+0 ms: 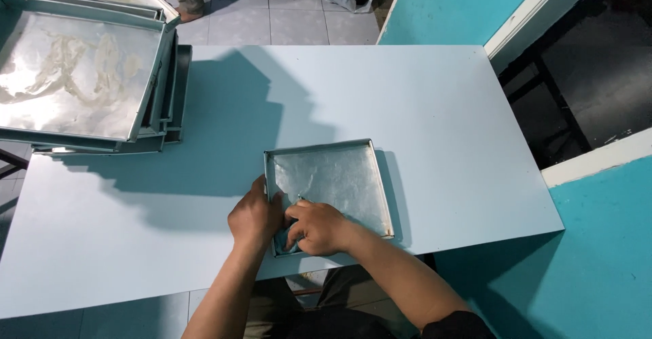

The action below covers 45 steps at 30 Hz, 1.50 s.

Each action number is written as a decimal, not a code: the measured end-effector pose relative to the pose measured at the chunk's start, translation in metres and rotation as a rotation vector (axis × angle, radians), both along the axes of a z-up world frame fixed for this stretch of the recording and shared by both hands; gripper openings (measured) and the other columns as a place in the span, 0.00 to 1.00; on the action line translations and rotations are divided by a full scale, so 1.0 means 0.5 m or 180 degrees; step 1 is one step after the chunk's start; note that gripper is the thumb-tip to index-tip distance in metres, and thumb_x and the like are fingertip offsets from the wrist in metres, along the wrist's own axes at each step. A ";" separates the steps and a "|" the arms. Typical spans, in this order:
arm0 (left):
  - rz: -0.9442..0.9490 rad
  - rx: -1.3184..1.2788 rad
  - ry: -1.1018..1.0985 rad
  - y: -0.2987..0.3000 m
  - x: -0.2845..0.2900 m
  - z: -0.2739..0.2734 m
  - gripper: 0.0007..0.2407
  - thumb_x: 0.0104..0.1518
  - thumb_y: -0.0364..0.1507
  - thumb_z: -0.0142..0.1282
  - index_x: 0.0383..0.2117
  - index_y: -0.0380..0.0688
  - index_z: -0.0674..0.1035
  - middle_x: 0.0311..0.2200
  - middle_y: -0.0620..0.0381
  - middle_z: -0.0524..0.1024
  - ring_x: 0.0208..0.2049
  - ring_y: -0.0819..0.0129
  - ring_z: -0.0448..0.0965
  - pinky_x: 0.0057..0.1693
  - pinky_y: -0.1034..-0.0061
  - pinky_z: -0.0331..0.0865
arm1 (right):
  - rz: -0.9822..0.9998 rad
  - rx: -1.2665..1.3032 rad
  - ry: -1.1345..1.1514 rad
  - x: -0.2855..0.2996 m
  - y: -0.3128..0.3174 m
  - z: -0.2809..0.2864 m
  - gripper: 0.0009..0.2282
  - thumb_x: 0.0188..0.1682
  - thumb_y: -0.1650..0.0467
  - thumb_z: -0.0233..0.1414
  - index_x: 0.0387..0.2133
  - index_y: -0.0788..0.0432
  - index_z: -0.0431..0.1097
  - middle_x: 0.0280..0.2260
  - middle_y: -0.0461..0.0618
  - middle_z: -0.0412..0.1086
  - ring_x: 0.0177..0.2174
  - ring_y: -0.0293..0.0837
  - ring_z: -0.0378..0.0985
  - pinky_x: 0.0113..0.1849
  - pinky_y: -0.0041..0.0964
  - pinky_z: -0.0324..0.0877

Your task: Cleaning a metal baking tray by wiping it thoroughly with a cloth to remove residue.

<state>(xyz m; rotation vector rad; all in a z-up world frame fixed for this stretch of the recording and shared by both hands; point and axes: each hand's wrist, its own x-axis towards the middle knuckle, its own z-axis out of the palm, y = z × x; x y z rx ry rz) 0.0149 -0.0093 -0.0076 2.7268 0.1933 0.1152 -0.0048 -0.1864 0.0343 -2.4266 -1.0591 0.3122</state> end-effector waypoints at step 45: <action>-0.0191 0.0845 -0.0529 -0.007 -0.007 0.002 0.20 0.56 0.34 0.51 0.57 0.52 0.77 0.22 0.63 0.81 0.22 0.69 0.83 0.25 0.74 0.72 | -0.1493 -0.1822 -0.0755 0.233 -0.108 0.108 0.12 0.45 0.72 0.44 0.27 0.62 0.78 0.33 0.60 0.72 0.40 0.59 0.74 0.38 0.54 0.74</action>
